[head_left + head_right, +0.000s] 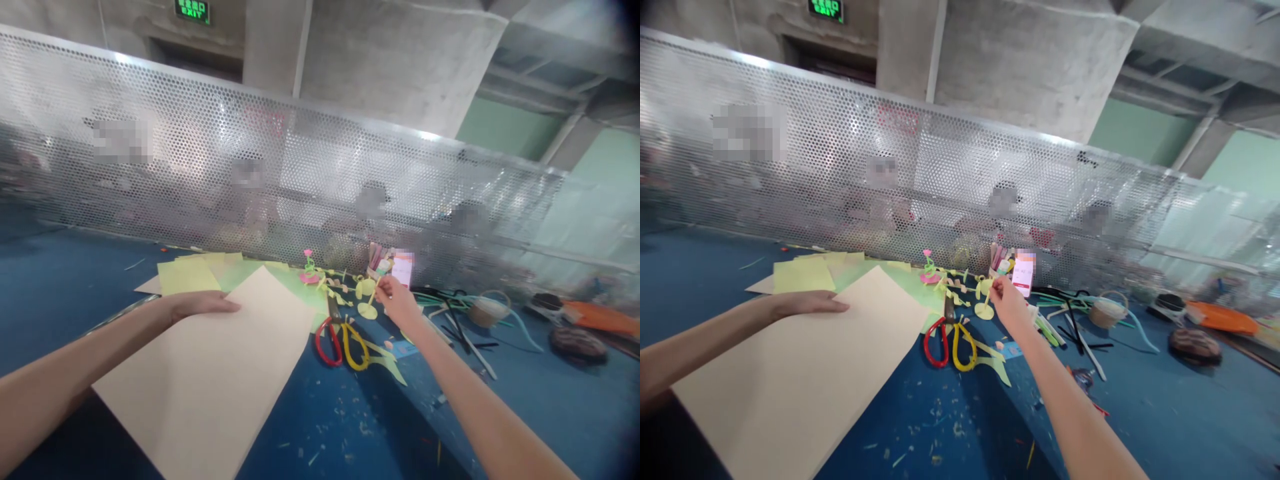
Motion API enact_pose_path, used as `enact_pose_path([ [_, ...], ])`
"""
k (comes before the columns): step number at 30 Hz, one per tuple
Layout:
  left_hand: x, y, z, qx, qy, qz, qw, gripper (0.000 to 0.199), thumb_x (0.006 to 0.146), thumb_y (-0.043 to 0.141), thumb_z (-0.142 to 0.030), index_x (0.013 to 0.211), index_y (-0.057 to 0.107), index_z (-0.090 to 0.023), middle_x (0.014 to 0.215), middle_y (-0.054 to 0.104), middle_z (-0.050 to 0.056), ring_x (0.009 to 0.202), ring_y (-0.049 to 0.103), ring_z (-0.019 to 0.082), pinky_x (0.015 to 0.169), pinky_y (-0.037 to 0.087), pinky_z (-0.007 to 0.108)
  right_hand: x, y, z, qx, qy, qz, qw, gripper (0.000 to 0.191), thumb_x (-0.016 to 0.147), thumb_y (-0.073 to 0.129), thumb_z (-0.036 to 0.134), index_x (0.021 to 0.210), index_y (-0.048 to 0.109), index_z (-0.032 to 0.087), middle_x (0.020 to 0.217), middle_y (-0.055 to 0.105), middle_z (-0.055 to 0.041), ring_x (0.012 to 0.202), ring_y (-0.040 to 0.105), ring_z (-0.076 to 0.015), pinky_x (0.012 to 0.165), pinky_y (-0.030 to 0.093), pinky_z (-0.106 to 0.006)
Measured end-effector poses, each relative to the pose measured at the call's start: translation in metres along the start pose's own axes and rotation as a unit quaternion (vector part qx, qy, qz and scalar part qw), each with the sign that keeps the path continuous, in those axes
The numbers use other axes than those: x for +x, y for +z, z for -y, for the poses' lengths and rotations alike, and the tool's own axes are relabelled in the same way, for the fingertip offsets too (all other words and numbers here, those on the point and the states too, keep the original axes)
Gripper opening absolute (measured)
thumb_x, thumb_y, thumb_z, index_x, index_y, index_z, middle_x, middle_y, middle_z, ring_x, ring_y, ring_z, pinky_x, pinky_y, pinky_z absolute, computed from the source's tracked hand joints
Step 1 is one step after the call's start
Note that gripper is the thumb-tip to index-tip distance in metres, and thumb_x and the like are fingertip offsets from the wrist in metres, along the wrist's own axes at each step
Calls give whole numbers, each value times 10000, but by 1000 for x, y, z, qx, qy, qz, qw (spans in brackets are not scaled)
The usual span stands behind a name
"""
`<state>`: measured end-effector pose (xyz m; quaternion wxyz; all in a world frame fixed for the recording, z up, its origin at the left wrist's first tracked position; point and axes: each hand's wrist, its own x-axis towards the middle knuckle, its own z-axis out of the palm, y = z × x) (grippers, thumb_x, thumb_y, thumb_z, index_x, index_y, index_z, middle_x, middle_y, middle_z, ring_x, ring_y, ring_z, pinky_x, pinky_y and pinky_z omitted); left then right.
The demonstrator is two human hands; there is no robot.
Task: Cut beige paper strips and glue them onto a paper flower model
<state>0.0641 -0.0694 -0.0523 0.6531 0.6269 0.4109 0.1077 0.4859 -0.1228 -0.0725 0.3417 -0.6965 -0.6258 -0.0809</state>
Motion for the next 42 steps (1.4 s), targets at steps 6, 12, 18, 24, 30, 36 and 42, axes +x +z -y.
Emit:
enact_pose_path([
  [6,1,2,0,15,10,5,1000,457,714,641,-409,1032,628,-80,965,701,100,921,638,259,812,476,288,-5,11,-11,14,52,-6,999,116,808,462,239,907,498,193,774,680,-48,727,670,-188,660,486,-290],
  [12,0,3,-1,5,10,9,1000,415,726,632,-379,1018,629,-85,955,703,93,924,637,261,821,477,299,-3,11,-14,11,70,13,997,216,778,523,279,969,509,179,794,690,-51,729,666,-186,667,469,-281],
  [18,-1,3,-1,-4,6,15,1000,395,727,634,-366,1016,636,-97,964,700,92,947,629,262,845,467,310,-7,13,-13,0,86,35,996,301,771,558,316,1018,527,148,778,680,-36,673,646,-164,639,459,-274],
  [24,-4,7,-4,12,9,-7,1000,438,682,668,-414,982,655,-95,942,704,100,906,642,265,822,474,300,-9,12,-9,-18,93,74,993,264,819,582,319,1002,557,131,792,638,-8,680,605,-131,684,480,-314],
  [30,0,2,-1,14,7,13,1000,398,683,662,-417,974,666,-146,981,698,85,919,639,260,809,473,288,-12,14,1,-40,83,136,986,262,868,532,322,1055,552,139,896,625,-28,740,609,-136,685,505,-322],
  [36,5,-4,5,30,-12,19,999,367,688,645,-435,961,668,-192,1004,693,70,944,631,270,818,470,301,-9,25,1,-88,64,191,976,232,875,526,302,1044,570,149,1032,605,-54,870,601,-165,761,502,-366],
  [42,2,0,1,43,0,17,999,375,679,633,-435,957,664,-185,1002,690,75,966,618,285,845,460,326,-8,30,-7,-112,74,204,970,256,880,516,309,1077,556,151,1067,593,-61,900,596,-176,774,499,-379],
])
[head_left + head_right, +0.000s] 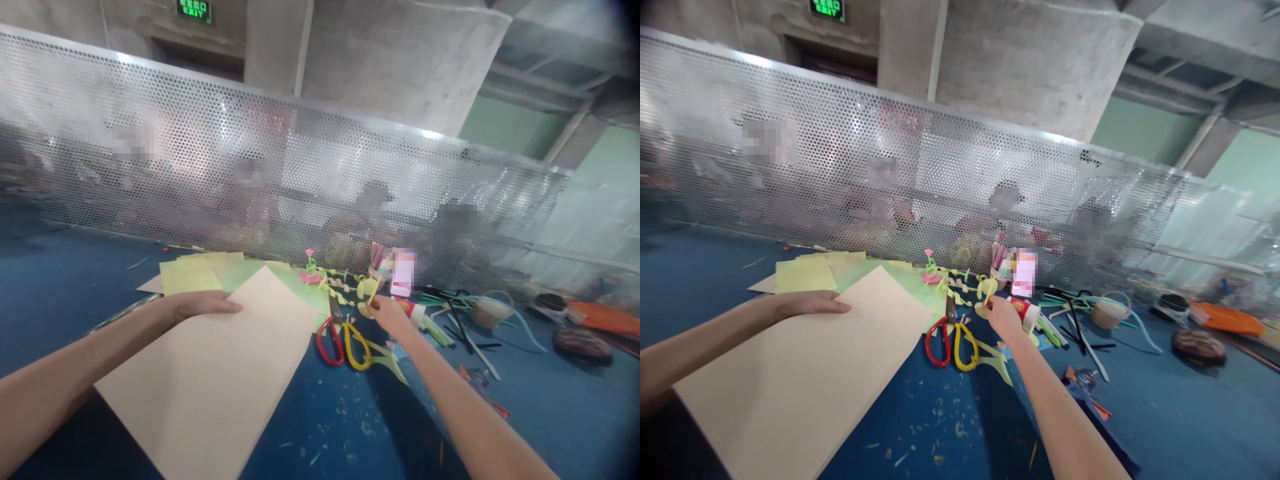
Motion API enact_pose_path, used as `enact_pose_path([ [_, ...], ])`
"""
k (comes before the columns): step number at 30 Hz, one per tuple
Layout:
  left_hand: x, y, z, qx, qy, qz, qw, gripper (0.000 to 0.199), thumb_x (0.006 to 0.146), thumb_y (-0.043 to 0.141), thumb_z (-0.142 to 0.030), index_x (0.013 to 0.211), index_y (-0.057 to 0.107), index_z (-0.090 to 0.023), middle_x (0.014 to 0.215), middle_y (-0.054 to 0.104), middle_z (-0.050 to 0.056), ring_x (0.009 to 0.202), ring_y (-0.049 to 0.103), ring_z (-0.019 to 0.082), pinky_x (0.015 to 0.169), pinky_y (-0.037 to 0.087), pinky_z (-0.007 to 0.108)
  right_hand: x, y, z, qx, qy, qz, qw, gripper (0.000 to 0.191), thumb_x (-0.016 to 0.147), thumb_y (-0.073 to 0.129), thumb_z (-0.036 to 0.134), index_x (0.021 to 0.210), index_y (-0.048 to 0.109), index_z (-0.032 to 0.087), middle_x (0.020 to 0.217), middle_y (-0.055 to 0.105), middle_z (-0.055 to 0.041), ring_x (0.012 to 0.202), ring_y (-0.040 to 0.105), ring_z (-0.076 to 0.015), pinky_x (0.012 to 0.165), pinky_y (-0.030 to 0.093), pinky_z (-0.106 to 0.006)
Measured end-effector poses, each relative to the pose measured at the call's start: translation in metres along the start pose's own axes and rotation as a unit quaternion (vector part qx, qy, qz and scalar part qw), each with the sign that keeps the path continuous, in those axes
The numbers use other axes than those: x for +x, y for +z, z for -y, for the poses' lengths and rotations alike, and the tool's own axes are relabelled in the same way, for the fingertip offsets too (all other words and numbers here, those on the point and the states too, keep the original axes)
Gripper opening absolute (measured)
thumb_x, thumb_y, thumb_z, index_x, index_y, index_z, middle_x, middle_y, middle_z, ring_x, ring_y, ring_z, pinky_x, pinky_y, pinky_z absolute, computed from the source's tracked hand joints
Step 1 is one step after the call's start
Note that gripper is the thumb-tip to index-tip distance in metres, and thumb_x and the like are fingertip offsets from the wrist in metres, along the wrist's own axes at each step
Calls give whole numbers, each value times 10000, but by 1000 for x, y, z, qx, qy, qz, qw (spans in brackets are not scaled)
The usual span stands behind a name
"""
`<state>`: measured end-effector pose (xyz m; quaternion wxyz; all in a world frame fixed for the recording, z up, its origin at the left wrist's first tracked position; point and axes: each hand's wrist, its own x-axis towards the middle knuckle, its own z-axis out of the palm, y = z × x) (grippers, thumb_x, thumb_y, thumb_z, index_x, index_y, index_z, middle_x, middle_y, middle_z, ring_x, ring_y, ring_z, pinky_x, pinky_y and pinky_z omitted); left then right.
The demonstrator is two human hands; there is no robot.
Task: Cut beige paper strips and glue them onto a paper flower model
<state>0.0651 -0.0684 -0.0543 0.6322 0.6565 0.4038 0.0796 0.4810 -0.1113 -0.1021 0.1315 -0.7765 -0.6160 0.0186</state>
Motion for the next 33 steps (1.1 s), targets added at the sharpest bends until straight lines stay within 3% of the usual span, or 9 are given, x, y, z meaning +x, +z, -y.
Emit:
enact_pose_path([
  [16,-1,0,-2,0,-5,1,1000,379,669,649,-467,943,683,-207,1013,688,77,966,618,304,831,483,339,-15,-14,1,-31,52,19,998,234,876,523,308,1039,571,147,1022,608,-53,856,604,-160,746,508,-355],
  [19,-1,1,-2,-1,-3,6,1000,365,673,647,-460,936,682,-209,1018,686,78,965,618,305,833,478,341,-20,-16,12,-46,35,12,998,228,879,515,325,1007,585,150,1002,616,-49,849,605,-158,754,502,-356],
  [25,-1,1,1,9,0,4,1000,374,677,634,-455,948,666,-199,1046,676,80,987,609,301,830,472,329,-23,-6,48,-61,-63,-15,996,249,887,504,311,1079,561,163,1073,597,-60,917,593,-175,798,490,-383],
  [33,-4,1,2,11,5,-1,1000,405,668,635,-452,958,661,-171,1042,678,89,964,619,278,842,459,309,-18,-2,63,-120,-53,-29,991,245,880,517,297,1075,559,154,1074,592,-62,911,594,-177,780,499,-381],
])
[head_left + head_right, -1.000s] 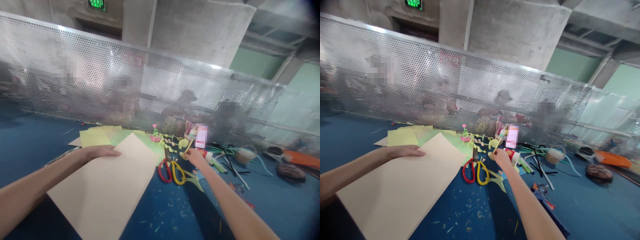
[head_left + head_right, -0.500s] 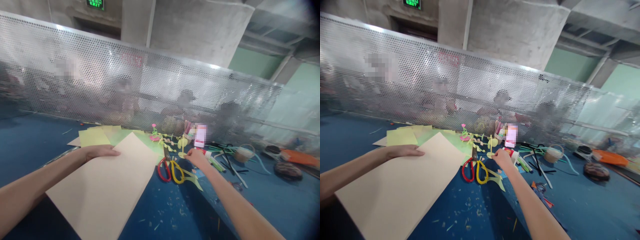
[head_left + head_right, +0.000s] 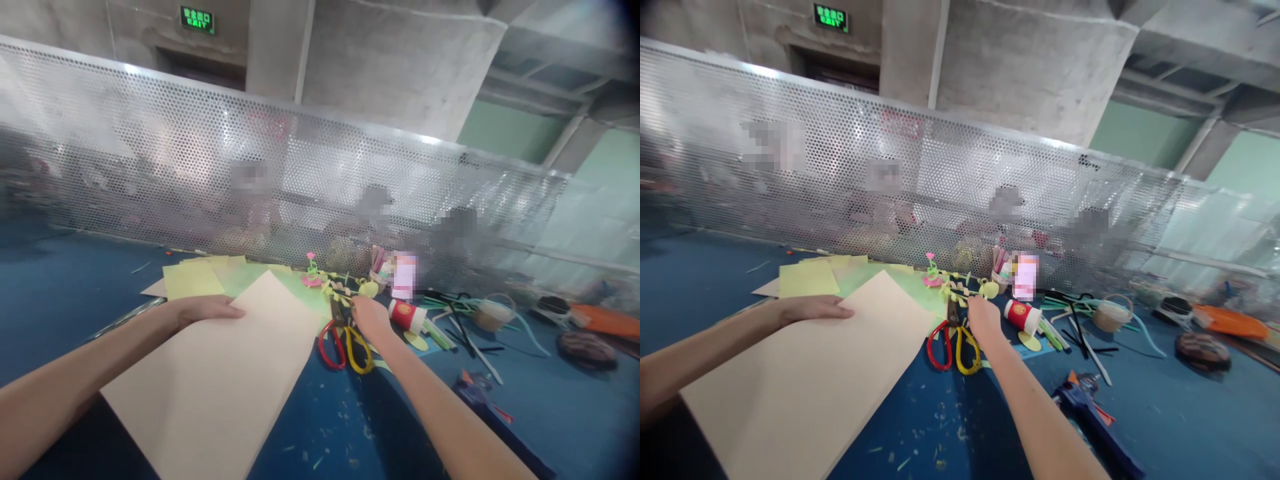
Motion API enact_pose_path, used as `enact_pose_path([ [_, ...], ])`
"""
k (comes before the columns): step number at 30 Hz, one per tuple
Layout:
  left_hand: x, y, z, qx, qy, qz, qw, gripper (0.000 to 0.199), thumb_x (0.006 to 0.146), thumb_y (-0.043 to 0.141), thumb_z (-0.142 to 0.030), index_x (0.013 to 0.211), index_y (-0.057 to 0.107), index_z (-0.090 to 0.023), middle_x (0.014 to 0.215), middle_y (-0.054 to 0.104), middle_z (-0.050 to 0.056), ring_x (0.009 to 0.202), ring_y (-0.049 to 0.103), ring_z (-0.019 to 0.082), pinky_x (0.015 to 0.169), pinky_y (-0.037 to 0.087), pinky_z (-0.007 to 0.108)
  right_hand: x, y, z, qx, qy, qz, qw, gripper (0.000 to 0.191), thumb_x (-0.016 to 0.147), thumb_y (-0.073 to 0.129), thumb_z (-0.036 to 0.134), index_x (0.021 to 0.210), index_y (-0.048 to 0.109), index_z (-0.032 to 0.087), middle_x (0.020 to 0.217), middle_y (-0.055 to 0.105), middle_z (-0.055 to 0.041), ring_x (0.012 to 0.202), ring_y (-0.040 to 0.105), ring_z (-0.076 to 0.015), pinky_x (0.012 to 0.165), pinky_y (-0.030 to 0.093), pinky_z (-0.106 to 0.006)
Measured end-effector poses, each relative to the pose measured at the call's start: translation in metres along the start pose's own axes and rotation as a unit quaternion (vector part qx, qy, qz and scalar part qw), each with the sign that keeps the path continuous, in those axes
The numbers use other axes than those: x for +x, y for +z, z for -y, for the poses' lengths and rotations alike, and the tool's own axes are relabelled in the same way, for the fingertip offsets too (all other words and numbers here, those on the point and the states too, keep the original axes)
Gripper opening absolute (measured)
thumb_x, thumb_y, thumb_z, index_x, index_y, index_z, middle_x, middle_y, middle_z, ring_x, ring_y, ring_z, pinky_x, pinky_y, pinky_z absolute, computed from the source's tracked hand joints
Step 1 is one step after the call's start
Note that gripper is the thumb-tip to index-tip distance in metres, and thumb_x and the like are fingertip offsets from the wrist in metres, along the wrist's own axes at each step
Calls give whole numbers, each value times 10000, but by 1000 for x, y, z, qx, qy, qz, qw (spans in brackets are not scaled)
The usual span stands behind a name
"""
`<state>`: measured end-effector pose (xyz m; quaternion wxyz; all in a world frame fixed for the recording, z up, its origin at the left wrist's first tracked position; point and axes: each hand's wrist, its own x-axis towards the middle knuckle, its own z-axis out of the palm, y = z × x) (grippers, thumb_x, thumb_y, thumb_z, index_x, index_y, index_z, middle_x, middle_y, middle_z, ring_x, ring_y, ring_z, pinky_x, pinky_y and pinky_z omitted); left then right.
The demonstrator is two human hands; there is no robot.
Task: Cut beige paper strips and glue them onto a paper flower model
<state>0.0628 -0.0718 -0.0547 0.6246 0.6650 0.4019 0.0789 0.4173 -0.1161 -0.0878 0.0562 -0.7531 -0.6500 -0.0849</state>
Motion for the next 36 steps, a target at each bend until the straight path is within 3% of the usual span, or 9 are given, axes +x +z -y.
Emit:
enact_pose_path([
  [16,0,-1,1,-2,-1,5,1000,400,666,644,-453,976,658,-201,1084,664,83,991,609,292,828,473,317,-1,-8,0,35,-5,-21,999,218,879,517,291,1041,573,157,1081,586,-62,924,584,-177,790,490,-378],
  [28,-1,1,-1,-9,-2,11,1000,428,668,639,-447,1020,657,-204,1067,669,90,991,607,303,849,466,349,27,-38,-34,205,-10,34,978,228,883,512,306,1032,574,146,1005,613,-48,830,608,-153,725,514,-341],
  [36,4,-3,4,3,1,11,1000,419,670,640,-468,994,667,-205,1072,669,87,958,622,301,834,478,338,48,-39,-56,318,34,-4,947,251,887,505,316,1058,558,140,990,611,-48,802,611,-148,694,520,-330],
])
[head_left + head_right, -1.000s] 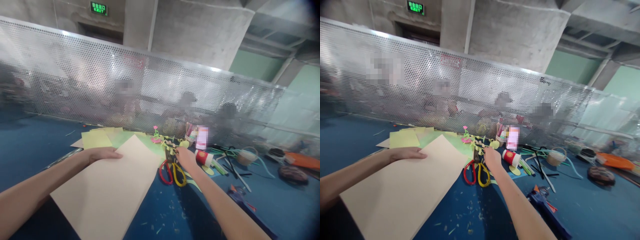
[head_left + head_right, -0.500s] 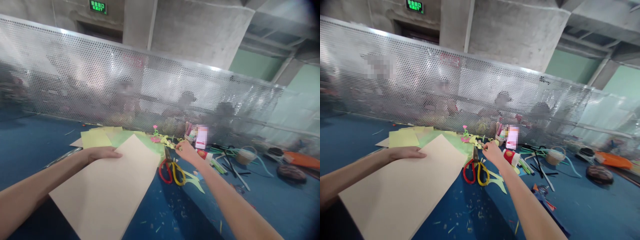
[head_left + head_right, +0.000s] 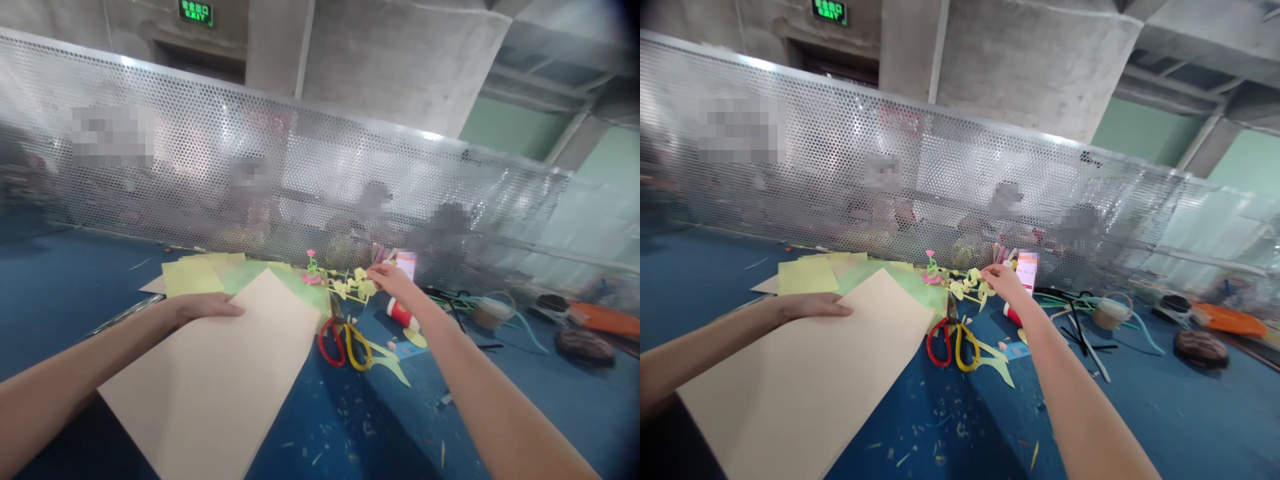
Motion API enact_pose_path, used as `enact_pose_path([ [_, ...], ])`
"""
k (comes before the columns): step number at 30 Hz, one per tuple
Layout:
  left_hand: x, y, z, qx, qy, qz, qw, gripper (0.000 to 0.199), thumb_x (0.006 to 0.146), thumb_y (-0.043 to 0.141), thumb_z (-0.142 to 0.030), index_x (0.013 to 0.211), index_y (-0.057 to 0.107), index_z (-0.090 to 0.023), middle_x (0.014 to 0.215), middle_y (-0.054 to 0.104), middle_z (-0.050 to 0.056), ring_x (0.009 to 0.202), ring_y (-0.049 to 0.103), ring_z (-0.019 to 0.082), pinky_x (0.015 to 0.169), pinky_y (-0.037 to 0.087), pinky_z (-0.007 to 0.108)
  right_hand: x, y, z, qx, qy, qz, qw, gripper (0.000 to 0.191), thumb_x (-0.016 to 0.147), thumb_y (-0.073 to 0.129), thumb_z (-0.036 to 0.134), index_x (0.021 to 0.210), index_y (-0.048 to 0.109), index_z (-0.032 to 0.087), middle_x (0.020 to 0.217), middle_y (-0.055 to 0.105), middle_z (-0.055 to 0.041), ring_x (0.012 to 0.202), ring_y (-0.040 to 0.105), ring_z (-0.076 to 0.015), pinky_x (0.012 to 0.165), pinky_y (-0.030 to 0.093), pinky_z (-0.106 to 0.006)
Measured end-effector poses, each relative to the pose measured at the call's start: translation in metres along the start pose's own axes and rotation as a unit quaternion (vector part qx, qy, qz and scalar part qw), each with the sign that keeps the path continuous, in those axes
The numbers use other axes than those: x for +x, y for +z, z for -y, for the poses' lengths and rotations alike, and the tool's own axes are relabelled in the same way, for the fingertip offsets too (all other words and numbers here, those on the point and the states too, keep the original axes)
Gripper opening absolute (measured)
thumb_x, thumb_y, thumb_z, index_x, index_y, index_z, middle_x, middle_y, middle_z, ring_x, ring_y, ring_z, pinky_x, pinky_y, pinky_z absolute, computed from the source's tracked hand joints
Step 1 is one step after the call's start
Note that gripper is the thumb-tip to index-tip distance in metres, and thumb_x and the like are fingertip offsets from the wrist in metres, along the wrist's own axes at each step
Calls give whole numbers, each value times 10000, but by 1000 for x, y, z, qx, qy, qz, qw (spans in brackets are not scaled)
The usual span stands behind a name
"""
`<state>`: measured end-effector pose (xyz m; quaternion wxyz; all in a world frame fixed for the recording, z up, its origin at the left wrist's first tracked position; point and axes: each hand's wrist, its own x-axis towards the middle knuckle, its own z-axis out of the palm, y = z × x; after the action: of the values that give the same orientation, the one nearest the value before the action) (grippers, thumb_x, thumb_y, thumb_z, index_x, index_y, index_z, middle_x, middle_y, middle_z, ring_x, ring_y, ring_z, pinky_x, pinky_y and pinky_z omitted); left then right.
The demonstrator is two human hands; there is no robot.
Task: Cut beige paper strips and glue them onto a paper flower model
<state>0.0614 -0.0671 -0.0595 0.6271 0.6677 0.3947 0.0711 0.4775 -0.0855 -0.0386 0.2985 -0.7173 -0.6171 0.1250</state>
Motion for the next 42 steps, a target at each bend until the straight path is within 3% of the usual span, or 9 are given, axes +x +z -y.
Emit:
enact_pose_path([
  [8,1,3,-7,7,-12,-2,1000,475,669,631,-491,1028,640,-180,1075,669,87,945,627,296,810,492,310,10,-33,2,-2,36,-82,996,249,884,510,313,1061,560,145,1018,606,-52,833,608,-156,721,515,-345],
  [12,-2,6,-9,-28,-9,-2,1000,482,669,654,-464,1030,640,-145,1027,684,92,934,626,301,797,493,298,12,-37,0,-30,37,-115,992,242,881,515,314,1044,568,144,1015,609,-51,843,606,-160,737,510,-353],
  [23,-3,0,-4,-57,6,-1,998,391,693,651,-416,976,664,-147,980,699,82,893,641,261,788,497,316,44,-4,13,-71,-11,-113,991,273,880,519,301,1107,542,152,1082,587,-64,895,599,-175,760,507,-374],
  [29,5,-11,3,-34,-10,-15,999,428,624,686,-472,936,682,-179,1003,694,85,916,641,295,774,518,326,63,18,20,-130,8,-119,984,267,878,520,304,1102,548,161,1112,576,-68,934,586,-185,794,494,-391],
  [36,4,-14,2,-23,-17,-8,1000,402,636,679,-459,924,686,-178,998,695,91,911,641,294,786,512,333,65,19,15,-173,11,-85,981,317,876,522,305,1160,511,164,1163,548,-78,970,575,-202,805,490,-409],
  [42,9,-16,8,-20,-15,-5,1000,389,647,666,-476,931,691,-211,1024,689,69,921,638,293,767,519,325,34,8,10,-227,-33,52,972,249,882,511,312,1073,564,160,1077,593,-57,893,597,-174,764,505,-363],
])
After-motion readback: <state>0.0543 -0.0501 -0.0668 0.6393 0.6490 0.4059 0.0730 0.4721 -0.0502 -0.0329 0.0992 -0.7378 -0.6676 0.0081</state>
